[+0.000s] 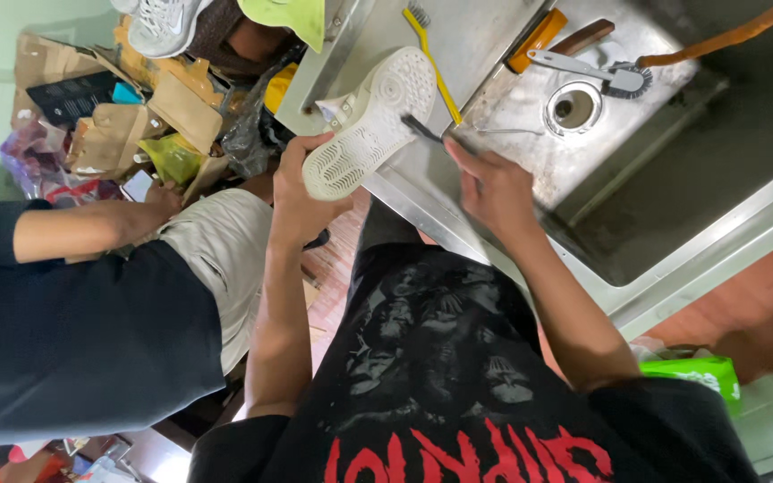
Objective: The person cleans the sole of a white shoe by scrubbing it with a brush at a sink, rinsing the shoe, and then wiping the surface with a cloth.
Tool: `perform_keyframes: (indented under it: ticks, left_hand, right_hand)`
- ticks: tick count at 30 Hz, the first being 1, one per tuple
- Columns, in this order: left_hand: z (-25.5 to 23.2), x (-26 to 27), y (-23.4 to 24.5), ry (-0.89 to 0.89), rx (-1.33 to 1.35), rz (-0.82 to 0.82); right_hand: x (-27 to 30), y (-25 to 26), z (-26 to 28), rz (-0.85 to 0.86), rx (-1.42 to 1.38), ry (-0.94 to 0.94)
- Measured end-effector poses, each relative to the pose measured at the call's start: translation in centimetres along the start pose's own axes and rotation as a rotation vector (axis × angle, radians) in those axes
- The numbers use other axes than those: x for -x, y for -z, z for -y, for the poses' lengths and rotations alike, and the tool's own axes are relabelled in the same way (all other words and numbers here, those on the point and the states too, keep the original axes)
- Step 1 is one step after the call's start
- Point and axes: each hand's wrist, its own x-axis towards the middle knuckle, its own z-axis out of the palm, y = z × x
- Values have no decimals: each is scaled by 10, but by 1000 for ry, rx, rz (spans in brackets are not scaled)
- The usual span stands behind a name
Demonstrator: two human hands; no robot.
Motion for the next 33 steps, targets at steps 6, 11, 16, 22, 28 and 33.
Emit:
perform_keyframes:
  ticks: [6, 11, 16, 22, 28, 33]
  left_hand:
    - [-1, 0, -1, -4, -29, 13]
    - [5, 1, 1, 39, 11, -2]
    - [12, -3, 1, 37, -28, -1]
    - [9, 3, -2, 68, -45, 0]
    - [6, -2, 0, 110, -11, 0]
    - [-1, 8, -3, 136, -87, 7]
  right_hand:
    - [-11, -19, -3, -22, 63, 54]
    - [-9, -18, -10, -18, 95, 68]
    - [14, -11, -12, 56, 114, -18]
    - [-17, -31, 0, -4, 109, -69]
    - [4, -11, 13, 94, -58, -138]
    - [-25, -29, 16, -8, 54, -139]
